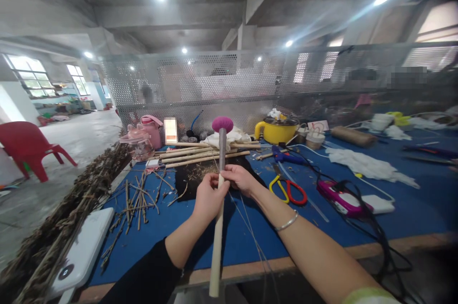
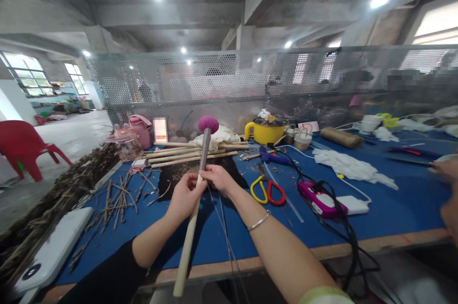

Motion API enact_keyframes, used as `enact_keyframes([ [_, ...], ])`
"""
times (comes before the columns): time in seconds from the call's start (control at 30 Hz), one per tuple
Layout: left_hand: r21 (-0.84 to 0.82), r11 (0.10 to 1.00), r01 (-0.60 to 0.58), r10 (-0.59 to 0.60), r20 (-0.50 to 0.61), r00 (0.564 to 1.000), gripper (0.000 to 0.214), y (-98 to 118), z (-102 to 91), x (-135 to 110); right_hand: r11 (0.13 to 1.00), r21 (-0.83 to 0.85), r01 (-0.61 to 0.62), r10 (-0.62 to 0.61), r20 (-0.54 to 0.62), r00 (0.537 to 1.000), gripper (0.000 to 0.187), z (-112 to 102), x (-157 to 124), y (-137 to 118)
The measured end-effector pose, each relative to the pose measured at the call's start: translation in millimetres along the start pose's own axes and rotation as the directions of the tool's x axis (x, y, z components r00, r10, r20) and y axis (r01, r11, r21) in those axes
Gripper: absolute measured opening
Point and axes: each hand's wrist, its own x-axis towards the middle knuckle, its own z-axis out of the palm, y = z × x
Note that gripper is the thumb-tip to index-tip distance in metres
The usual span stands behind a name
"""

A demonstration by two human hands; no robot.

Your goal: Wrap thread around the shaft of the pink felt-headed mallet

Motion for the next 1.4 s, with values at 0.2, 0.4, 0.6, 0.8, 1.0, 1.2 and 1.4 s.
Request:
enact_keyframes([
  [0.2,0.047,0.998,-0.028,0.029,-0.016,0.999,0.026,-4,-1.8,4,1.000,-0.008,-0.005,0.005,-0.016,1.000,0.032,2,0,2],
  [0.4,-0.212,0.971,0.106,-0.102,0.033,0.994,0.028,7,4.6,-1,0.999,0.053,0.008,-0.013,0.081,0.997,0.031,-1,0,0],
  [0.6,-0.111,0.986,0.125,-0.117,0.075,0.990,0.026,2,2.6,0,1.000,0.002,0.014,-0.014,0.028,1.000,0.031,0,0,2],
  [0.8,0.011,0.994,0.111,-0.111,0.030,0.993,0.027,-6,-3.8,8,1.000,-0.006,0.010,-0.010,0.018,1.000,0.031,0,3,11],
  [1.0,-0.039,0.985,0.170,-0.164,0.129,0.978,0.027,-7,-12.4,16,0.997,-0.070,0.015,-0.014,0.015,1.000,0.030,0,1,8],
  [1.2,-0.293,0.923,0.249,-0.188,0.222,0.957,0.034,-2,-13.1,15,1.000,-0.015,-0.004,0.005,0.085,0.996,0.031,-5,-1,5],
  [1.4,-0.405,0.811,0.422,-0.247,0.418,0.874,0.032,6,-11.2,8,0.999,-0.010,-0.032,0.033,0.119,0.992,0.031,-11,0,6],
])
